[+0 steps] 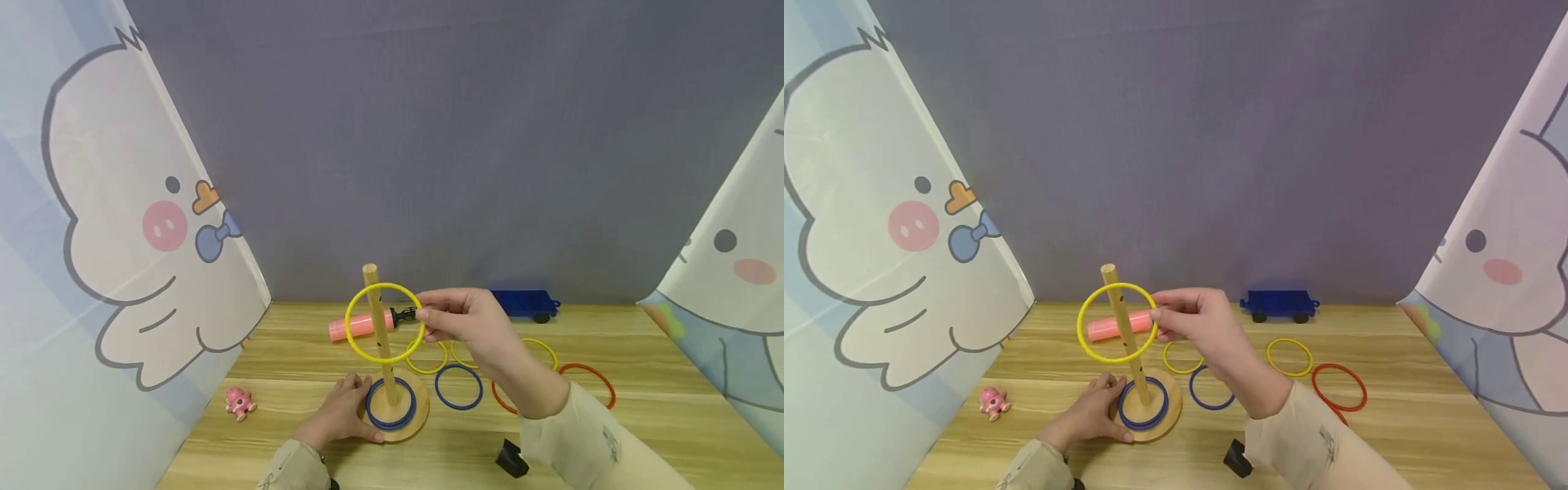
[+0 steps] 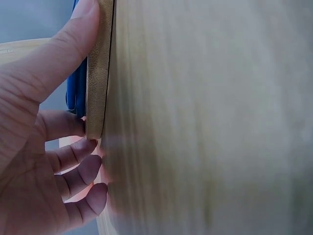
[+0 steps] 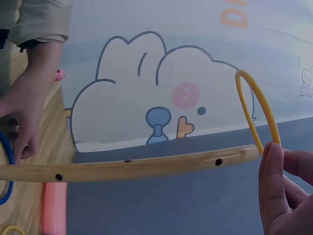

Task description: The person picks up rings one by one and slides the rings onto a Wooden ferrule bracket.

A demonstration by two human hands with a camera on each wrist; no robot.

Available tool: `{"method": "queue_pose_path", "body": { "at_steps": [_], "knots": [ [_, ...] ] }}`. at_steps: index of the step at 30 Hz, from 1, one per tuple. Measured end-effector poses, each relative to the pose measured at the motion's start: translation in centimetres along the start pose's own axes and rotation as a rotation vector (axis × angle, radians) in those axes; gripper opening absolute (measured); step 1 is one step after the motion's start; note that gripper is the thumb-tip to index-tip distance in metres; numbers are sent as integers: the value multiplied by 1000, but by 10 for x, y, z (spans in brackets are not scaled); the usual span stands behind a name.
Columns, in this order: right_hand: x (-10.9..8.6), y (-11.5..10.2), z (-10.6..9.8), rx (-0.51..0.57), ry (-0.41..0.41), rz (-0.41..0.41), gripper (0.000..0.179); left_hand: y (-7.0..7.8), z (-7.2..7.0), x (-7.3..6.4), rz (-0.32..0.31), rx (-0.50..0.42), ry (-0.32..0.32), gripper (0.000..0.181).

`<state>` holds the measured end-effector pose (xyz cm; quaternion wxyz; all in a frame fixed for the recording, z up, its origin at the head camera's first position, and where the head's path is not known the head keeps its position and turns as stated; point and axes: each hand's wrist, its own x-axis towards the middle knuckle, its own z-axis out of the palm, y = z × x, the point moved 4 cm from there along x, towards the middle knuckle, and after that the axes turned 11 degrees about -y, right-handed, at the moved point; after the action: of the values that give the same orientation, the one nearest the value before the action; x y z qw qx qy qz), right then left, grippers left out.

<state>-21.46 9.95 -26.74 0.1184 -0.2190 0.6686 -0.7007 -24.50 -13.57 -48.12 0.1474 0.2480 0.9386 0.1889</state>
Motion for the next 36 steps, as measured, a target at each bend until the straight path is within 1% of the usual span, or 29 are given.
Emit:
{"method": "queue_pose_path", "body": {
  "at_steps": [4, 8, 12, 17, 21, 24, 36],
  "knots": [
    [5, -13, 2, 14, 43, -43, 32, 0, 0, 0, -1, 4, -4, 118],
    [10, -19, 1, 10, 87, -72, 31, 0, 1, 0, -5, -2, -4, 118],
    [16, -19, 0, 26, 125, -70, 31, -1, 2, 0, -7, 3, 0, 119],
    [22, -11, -1, 40, 145, -42, 30, -2, 2, 1, -7, 5, 4, 119],
    [24, -1, -2, 36, 149, -6, 31, -1, 1, 0, -3, 0, 10, 119],
    [23, 12, -4, 34, 148, 25, 30, -1, 0, 0, -3, 3, 12, 118],
    [20, 82, -10, 88, 162, 130, 28, 0, -1, 0, -4, 14, 10, 117]
  ]
}}
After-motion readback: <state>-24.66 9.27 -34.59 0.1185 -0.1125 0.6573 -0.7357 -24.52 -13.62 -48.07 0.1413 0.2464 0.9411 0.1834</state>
